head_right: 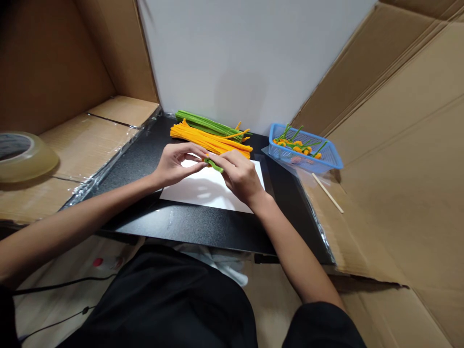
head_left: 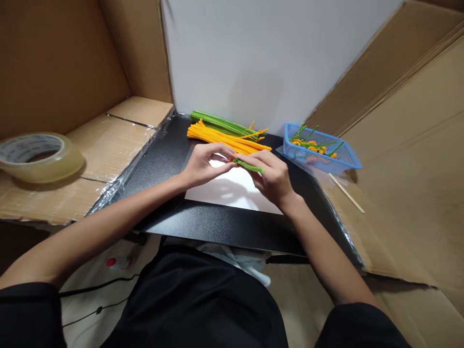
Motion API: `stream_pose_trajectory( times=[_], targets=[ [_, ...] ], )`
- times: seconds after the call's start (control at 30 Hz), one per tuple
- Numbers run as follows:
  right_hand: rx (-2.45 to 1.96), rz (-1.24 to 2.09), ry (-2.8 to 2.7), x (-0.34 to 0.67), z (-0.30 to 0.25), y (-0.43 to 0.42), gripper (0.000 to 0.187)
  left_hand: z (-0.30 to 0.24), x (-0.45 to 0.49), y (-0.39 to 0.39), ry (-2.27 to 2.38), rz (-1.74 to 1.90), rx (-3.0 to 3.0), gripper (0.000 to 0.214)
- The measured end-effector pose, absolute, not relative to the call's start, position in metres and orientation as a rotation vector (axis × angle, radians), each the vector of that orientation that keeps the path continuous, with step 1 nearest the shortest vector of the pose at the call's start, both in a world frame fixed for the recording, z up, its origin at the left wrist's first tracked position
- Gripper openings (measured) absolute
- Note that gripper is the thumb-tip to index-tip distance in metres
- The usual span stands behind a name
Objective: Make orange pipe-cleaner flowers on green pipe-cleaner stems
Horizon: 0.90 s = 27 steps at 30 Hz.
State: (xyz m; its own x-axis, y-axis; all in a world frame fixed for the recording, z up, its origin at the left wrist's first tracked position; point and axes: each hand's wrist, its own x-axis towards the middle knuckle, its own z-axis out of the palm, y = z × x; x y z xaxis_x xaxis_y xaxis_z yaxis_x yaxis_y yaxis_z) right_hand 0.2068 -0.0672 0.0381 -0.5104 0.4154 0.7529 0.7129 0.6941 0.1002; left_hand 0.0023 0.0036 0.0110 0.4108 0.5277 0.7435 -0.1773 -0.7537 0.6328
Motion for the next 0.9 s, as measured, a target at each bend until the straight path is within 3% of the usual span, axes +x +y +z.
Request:
stream_pose_trajectory(
  times=[0.57,0.9],
  targets=[
    [-0.927,-0.256,-1.937,0.188,0.036,-0.076,0.014,0.016,0.001,-0.003,0.253,1.511,2.160,0.014],
    [-0.895,-0.379,-1.947,0.187,0.036,-0.079,0.014,0.016,0.002,-0.003,0.233,1.616,2.205,0.009]
  ],
)
